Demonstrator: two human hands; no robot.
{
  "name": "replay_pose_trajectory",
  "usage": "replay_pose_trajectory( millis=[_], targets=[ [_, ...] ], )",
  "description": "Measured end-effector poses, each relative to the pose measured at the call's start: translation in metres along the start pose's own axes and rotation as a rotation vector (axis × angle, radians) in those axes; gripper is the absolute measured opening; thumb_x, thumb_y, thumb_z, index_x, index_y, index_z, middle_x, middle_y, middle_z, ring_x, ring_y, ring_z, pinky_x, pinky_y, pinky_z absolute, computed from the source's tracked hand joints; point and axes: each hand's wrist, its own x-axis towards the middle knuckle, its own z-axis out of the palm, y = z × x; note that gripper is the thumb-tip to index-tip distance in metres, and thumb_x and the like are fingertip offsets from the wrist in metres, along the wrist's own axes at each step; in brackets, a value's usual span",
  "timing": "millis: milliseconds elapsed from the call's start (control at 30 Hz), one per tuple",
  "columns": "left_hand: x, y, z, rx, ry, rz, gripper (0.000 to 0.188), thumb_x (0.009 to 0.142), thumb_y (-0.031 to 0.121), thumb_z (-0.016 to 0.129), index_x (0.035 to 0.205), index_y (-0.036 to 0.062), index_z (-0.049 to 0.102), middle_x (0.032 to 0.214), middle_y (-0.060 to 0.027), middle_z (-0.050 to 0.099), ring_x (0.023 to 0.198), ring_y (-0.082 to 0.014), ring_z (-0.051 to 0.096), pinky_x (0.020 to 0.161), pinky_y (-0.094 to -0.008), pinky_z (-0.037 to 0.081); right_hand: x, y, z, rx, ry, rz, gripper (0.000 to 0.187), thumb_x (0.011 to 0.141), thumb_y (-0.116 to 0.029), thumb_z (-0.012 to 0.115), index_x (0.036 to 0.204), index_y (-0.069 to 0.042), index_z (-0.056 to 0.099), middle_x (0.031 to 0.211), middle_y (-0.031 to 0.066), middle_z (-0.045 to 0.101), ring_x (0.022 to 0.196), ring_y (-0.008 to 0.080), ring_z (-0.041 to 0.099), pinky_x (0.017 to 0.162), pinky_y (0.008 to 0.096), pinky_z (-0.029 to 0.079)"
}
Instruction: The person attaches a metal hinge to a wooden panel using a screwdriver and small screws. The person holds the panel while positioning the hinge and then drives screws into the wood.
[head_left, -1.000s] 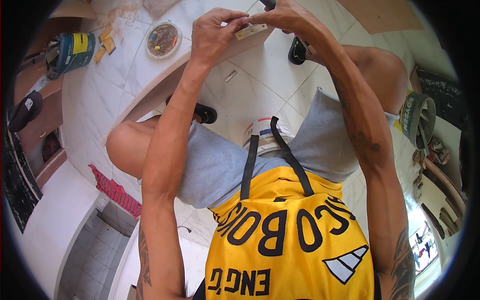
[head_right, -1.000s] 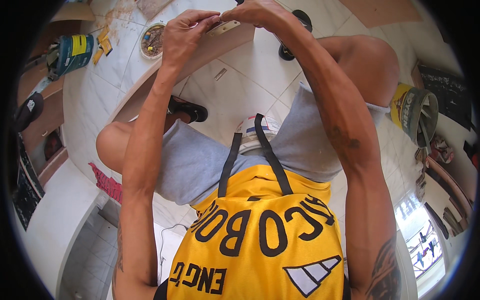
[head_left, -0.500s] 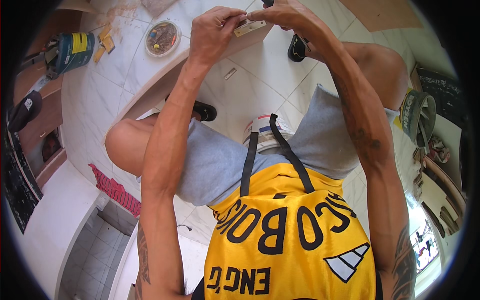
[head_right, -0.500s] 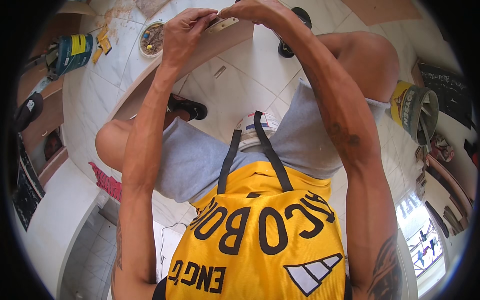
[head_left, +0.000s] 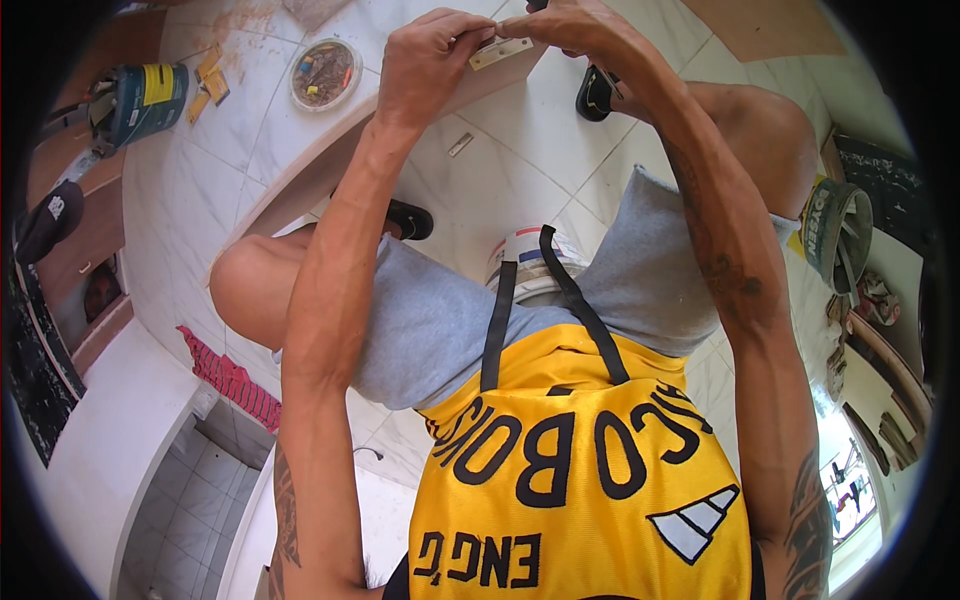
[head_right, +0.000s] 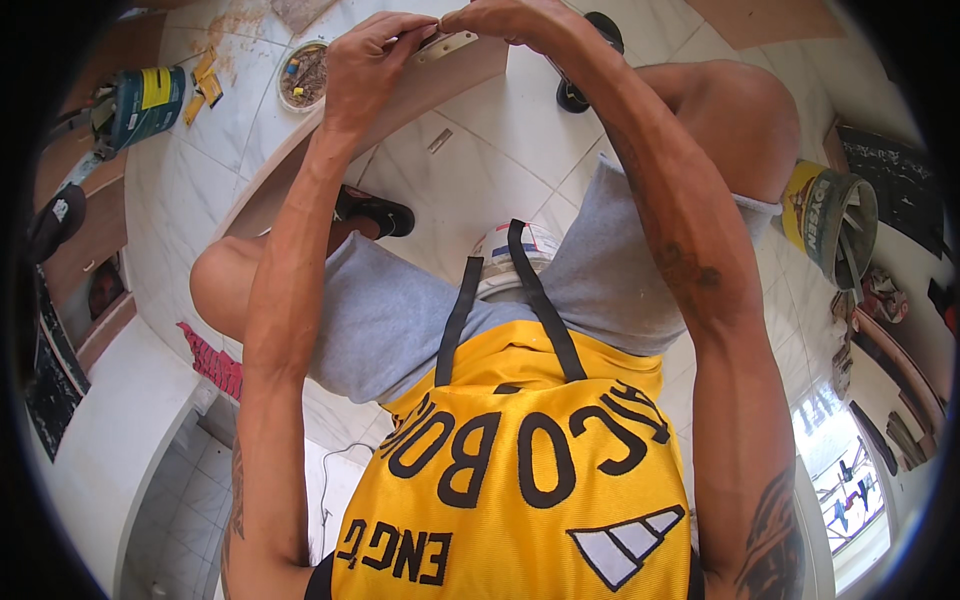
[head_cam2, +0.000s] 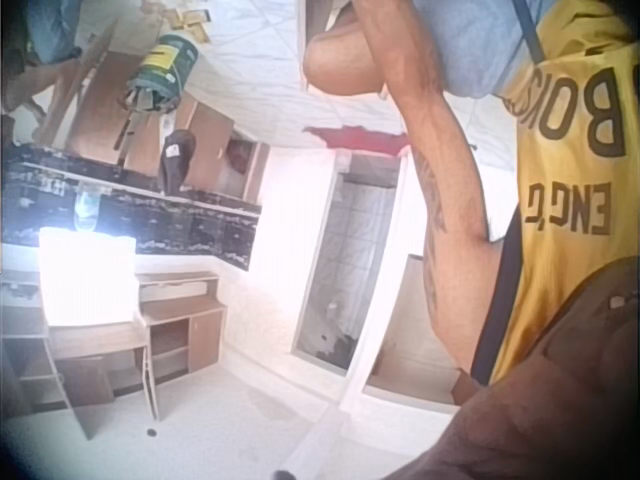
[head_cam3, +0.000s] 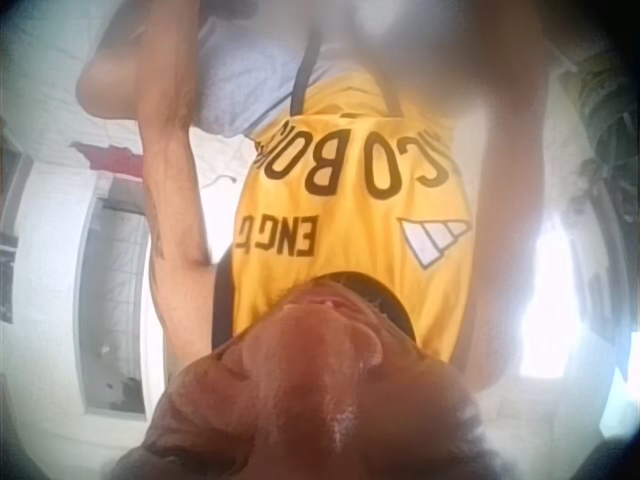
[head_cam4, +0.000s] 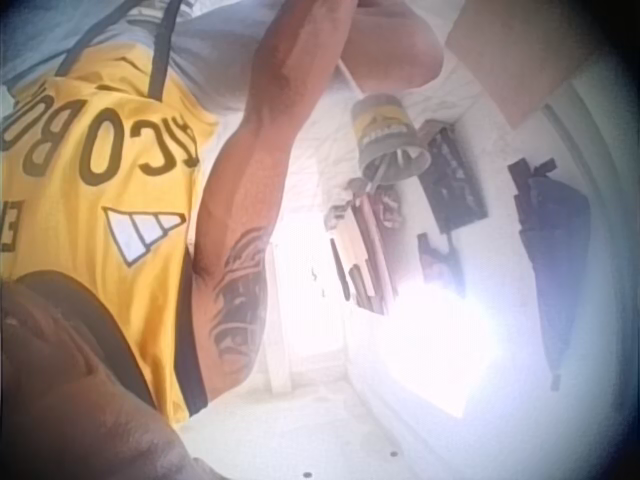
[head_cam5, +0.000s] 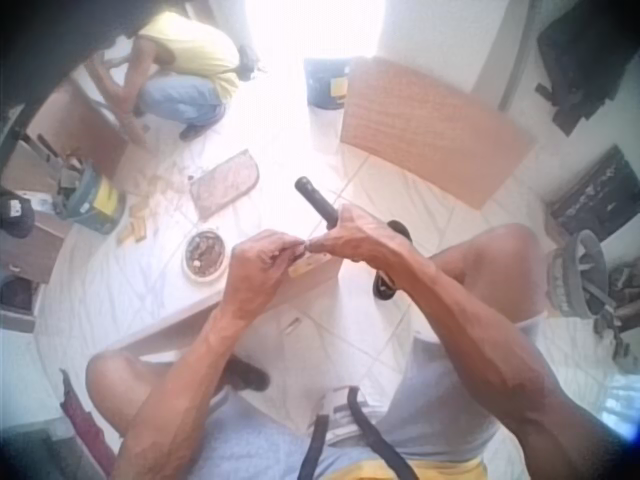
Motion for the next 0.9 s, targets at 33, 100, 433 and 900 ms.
replay_pose_trajectory(
  millis=[33, 100, 433, 900],
  targets=[
    [0.001, 0.001, 0.0, 0.048, 0.008, 0.06, 0.013, 0.091, 0.006, 0.074, 0.102, -0.0002, 0.078, 0.09, -0.0125, 0.077, 0.08, -0.0195, 0.073, 0.069, -0.031, 0.056, 0.0, 0.001, 0.0, 0.013, 0.003, -0.025, 0.047, 0.076, -0.04, 0.081, 0.089, 0.004, 0.073, 0.071, 0.0112, 0.064, 0.062, 0.0212, 0.059, 0.052, 0.0371, 0.046],
    [0.001, 0.001, 0.001, 0.091, 0.015, 0.12, 0.013, 0.091, 0.005, 0.074, 0.103, -0.0001, 0.078, 0.091, -0.0139, 0.076, 0.081, -0.0211, 0.074, 0.068, -0.0324, 0.056, 0.002, 0.003, -0.001, 0.0, -0.015, -0.011, 0.047, 0.076, -0.04, 0.081, 0.09, 0.004, 0.073, 0.072, 0.0116, 0.065, 0.062, 0.0212, 0.06, 0.053, 0.037, 0.046],
    [0.0, 0.0, -0.003, -0.003, -0.073, -0.056, 0.015, 0.093, 0.009, 0.073, 0.106, 0.0023, 0.079, 0.099, -0.0098, 0.077, 0.086, -0.0178, 0.074, 0.076, -0.0302, 0.059, -0.002, -0.002, -0.001, 0.002, -0.023, 0.045, 0.049, 0.078, -0.04, 0.081, 0.095, 0.006, 0.074, 0.078, 0.0155, 0.067, 0.07, 0.0243, 0.064, 0.057, 0.0379, 0.049],
    [0.001, -0.014, 0.006, 0.003, -0.075, -0.014, 0.017, 0.096, 0.013, 0.073, 0.109, 0.0041, 0.079, 0.099, -0.0046, 0.077, 0.085, -0.0143, 0.072, 0.077, -0.0279, 0.057, -0.024, 0.0, -0.018, 0.134, 0.088, 0.115, 0.056, 0.092, -0.052, 0.072, 0.109, 0.001, 0.07, 0.087, 0.0074, 0.065, 0.074, 0.017, 0.057, 0.062, 0.0329, 0.046]
  ],
)
